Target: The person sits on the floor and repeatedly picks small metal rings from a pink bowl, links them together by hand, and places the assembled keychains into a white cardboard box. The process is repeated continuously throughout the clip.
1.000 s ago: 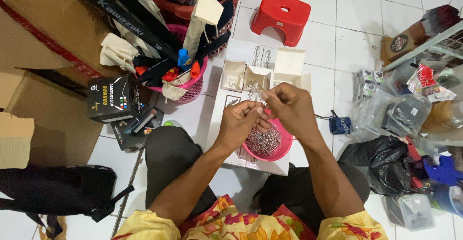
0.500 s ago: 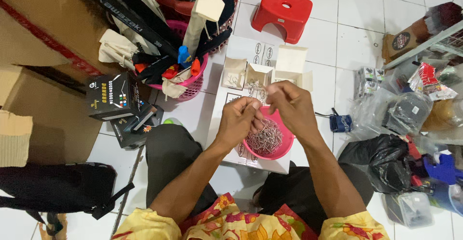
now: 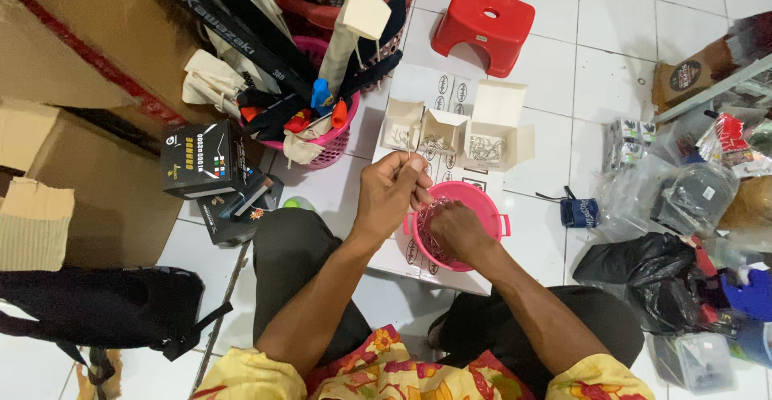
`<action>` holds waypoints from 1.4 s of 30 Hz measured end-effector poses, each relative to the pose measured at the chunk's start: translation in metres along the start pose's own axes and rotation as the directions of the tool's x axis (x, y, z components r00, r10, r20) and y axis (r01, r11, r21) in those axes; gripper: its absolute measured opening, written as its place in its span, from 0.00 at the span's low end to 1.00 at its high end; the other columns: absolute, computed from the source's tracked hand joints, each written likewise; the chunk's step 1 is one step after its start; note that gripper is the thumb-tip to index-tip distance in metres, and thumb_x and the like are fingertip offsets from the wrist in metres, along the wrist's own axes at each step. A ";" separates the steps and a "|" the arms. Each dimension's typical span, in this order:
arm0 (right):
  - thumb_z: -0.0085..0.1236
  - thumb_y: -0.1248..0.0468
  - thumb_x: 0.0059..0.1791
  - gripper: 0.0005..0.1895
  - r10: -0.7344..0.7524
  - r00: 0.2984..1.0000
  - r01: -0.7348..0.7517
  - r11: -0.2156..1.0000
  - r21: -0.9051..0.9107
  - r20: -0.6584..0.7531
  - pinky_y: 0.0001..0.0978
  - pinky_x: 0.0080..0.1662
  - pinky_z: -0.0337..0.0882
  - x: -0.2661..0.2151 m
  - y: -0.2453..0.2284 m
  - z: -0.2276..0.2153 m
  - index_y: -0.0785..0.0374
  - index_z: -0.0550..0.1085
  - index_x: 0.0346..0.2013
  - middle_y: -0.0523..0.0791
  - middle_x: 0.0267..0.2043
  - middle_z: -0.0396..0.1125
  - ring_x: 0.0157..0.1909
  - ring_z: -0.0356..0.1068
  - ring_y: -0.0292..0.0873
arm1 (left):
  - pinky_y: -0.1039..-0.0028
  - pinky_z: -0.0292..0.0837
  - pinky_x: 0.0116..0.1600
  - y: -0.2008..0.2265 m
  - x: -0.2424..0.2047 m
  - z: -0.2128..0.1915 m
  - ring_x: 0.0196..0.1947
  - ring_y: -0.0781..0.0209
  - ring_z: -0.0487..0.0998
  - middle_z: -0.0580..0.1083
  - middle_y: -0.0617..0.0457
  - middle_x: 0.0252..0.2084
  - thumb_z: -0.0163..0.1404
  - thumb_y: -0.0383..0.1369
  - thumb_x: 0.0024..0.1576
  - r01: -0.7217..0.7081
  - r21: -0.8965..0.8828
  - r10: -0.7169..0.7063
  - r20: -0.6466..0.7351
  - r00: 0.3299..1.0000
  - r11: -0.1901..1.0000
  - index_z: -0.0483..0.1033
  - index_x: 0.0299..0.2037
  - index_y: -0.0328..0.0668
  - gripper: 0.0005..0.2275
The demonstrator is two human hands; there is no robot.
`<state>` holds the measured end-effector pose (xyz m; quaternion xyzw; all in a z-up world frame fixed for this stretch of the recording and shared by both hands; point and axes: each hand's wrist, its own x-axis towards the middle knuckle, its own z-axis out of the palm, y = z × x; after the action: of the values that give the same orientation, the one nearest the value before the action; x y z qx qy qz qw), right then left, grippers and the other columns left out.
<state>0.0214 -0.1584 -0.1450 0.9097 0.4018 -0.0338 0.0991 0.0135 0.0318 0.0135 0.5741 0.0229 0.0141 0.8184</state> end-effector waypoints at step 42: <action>0.58 0.58 0.48 0.07 0.303 0.941 -0.333 0.736 0.590 0.152 0.56 0.44 0.76 -0.026 0.021 -0.039 0.50 0.73 0.41 0.46 0.37 0.73 0.40 0.76 0.60 | 0.83 0.74 0.19 0.004 0.006 -0.007 0.18 0.63 0.80 0.77 0.43 0.25 0.46 0.27 0.64 -0.012 0.031 0.014 -0.051 0.999 0.999 0.76 0.39 0.32 0.07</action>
<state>0.0188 -0.1835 -0.0999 0.9469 0.2059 -0.1643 -0.1845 0.0189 0.0398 0.0145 0.5863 0.0402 0.0338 0.8084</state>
